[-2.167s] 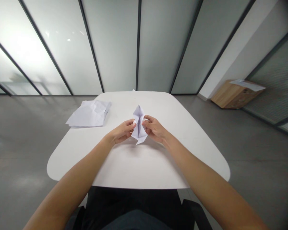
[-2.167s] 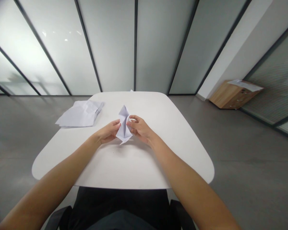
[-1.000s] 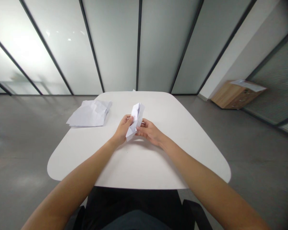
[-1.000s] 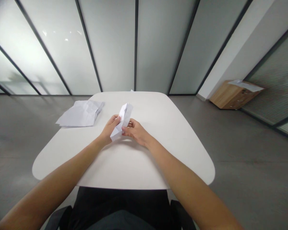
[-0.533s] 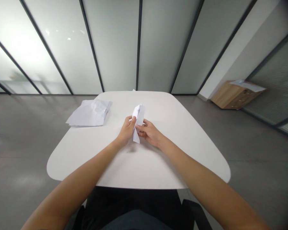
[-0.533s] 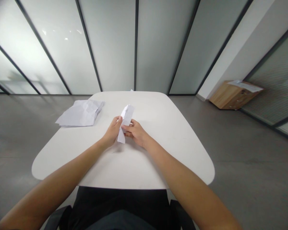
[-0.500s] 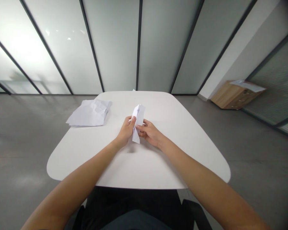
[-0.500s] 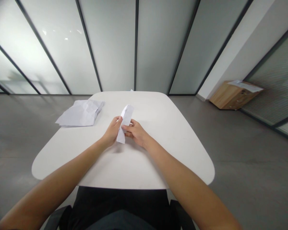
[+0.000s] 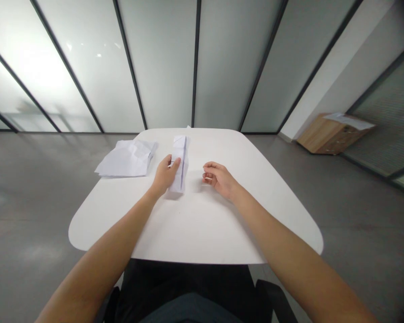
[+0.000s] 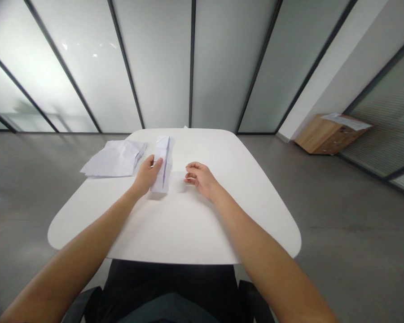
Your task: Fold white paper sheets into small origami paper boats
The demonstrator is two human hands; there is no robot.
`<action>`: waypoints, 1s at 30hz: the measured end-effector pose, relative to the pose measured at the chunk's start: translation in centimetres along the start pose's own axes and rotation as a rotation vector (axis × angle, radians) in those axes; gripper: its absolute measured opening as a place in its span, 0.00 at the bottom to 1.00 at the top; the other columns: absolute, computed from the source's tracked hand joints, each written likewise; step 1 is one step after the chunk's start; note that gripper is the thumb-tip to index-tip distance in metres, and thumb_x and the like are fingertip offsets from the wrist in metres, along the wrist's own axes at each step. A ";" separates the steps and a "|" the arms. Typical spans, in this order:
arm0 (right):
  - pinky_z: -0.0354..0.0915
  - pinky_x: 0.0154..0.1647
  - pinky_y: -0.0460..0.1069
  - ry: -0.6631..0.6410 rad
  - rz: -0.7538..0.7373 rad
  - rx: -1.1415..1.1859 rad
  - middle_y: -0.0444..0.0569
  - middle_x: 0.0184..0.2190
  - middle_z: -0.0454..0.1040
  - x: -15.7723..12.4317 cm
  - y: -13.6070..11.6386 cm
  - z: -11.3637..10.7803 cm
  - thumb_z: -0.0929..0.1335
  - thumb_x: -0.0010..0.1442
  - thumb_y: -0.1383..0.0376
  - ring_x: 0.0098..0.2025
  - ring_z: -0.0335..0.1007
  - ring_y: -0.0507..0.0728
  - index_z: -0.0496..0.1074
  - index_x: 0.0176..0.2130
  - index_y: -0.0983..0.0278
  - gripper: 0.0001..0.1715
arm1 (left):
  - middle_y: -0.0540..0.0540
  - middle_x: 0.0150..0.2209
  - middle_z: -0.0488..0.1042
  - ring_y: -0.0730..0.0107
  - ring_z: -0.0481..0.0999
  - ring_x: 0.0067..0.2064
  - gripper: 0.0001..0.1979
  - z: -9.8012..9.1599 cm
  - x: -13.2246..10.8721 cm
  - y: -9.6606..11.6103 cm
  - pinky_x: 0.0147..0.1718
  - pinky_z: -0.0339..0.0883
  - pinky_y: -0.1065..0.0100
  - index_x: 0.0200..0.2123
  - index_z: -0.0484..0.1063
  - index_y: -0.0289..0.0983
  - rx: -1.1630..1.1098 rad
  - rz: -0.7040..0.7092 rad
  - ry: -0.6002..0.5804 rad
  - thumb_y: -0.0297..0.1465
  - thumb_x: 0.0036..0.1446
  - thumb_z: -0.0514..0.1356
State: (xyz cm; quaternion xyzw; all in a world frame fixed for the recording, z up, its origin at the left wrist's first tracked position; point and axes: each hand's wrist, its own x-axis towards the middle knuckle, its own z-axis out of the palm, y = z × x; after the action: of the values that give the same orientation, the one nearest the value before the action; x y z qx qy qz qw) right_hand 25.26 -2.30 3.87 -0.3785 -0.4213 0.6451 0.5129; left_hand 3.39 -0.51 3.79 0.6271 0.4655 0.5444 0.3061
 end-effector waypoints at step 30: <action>0.70 0.30 0.52 0.319 -0.423 -0.571 0.44 0.30 0.75 0.3 0.8 0.2 0.72 0.57 0.55 0.31 0.71 0.57 0.71 0.33 0.58 0.11 | 0.50 0.28 0.71 0.69 0.66 0.27 0.14 -0.6 -0.1 0.9 0.28 0.54 0.69 0.31 0.75 0.39 0.147 0.001 0.081 0.43 0.61 0.62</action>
State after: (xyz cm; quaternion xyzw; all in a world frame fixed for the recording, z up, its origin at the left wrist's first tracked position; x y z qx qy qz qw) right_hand 24.74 -2.17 3.23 -0.5064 -0.5674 0.3150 0.5678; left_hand 3.03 -1.05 4.65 0.6255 0.5158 0.5339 0.2400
